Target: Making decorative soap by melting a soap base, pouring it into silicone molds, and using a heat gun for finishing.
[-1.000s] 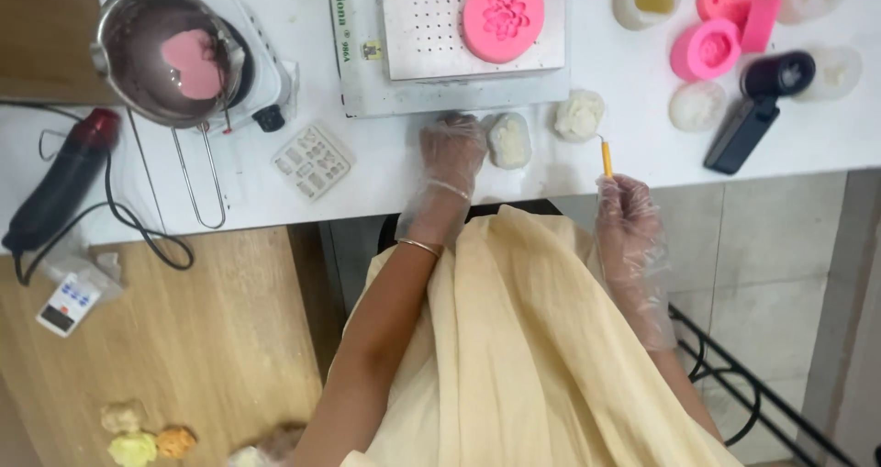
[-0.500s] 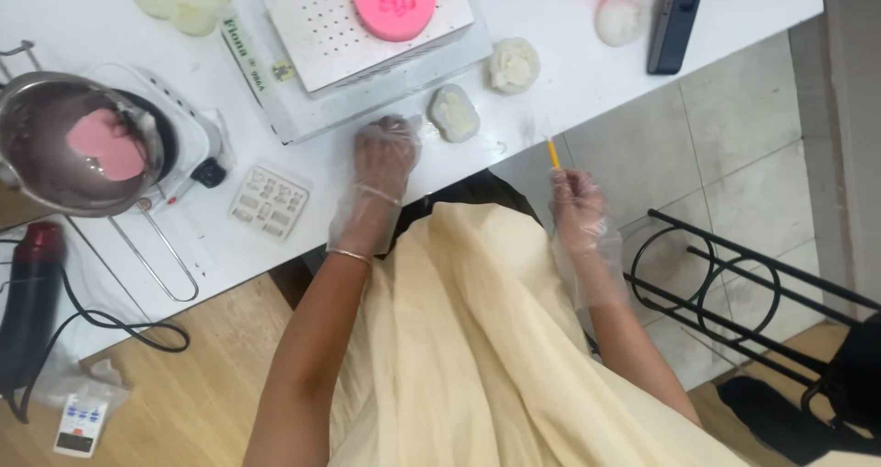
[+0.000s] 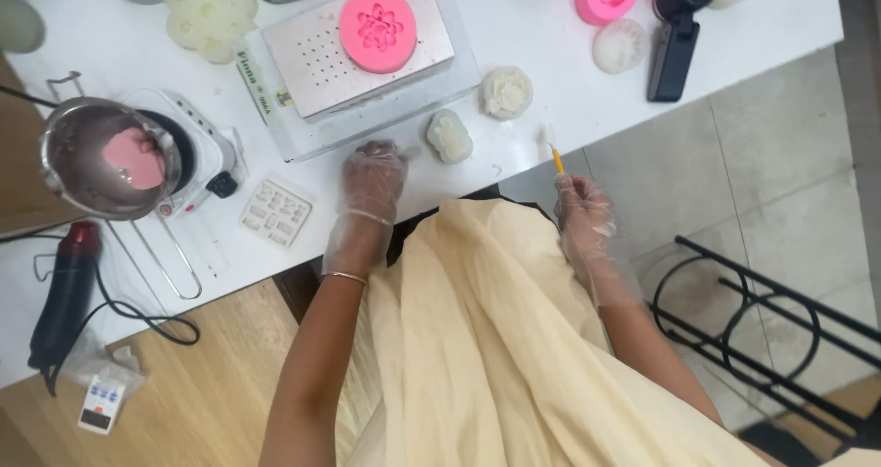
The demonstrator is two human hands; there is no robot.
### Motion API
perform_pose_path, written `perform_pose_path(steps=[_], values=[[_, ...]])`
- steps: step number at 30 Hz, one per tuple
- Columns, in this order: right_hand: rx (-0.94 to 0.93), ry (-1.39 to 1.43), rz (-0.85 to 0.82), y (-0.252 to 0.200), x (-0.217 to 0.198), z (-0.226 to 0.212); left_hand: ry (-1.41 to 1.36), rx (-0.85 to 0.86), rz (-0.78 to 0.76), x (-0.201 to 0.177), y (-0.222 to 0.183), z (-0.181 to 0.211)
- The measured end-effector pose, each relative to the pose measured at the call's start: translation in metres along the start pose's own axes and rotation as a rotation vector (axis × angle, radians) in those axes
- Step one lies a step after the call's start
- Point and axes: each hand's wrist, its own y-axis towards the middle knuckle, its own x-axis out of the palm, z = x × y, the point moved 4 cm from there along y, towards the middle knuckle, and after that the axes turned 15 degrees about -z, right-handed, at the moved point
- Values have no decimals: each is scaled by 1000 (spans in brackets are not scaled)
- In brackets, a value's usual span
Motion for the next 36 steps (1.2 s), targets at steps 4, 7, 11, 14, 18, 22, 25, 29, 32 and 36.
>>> perform_pose_path(steps=[4,7,11,14,18,22,25,29,32,36], values=[[-13,47,-40,25,-18,14,-33,-75,121,0,-1,2],[-71,88,-120,42,-26,15,-98,-215,50,52,0,-20],[-99,61,-170,54,-30,-5,-359,-385,147,55,-8,-33],[-94,28,-197,67,-31,-14,-371,-299,220,-5,-14,-7],[-71,-11,-218,68,-38,-25,-195,-406,58,-31,-7,20],[-51,-45,-214,67,-41,-40,-145,-562,-317,-7,8,11],[-77,-36,-210,70,-50,-29,19,-354,-550,-7,3,21],[-119,59,-205,67,-59,-24,59,-252,-259,1,-1,25],[-108,86,-146,61,-64,-26,176,-107,-218,-28,8,65],[-134,84,-91,53,-72,-23,18,-83,-28,-58,48,138]])
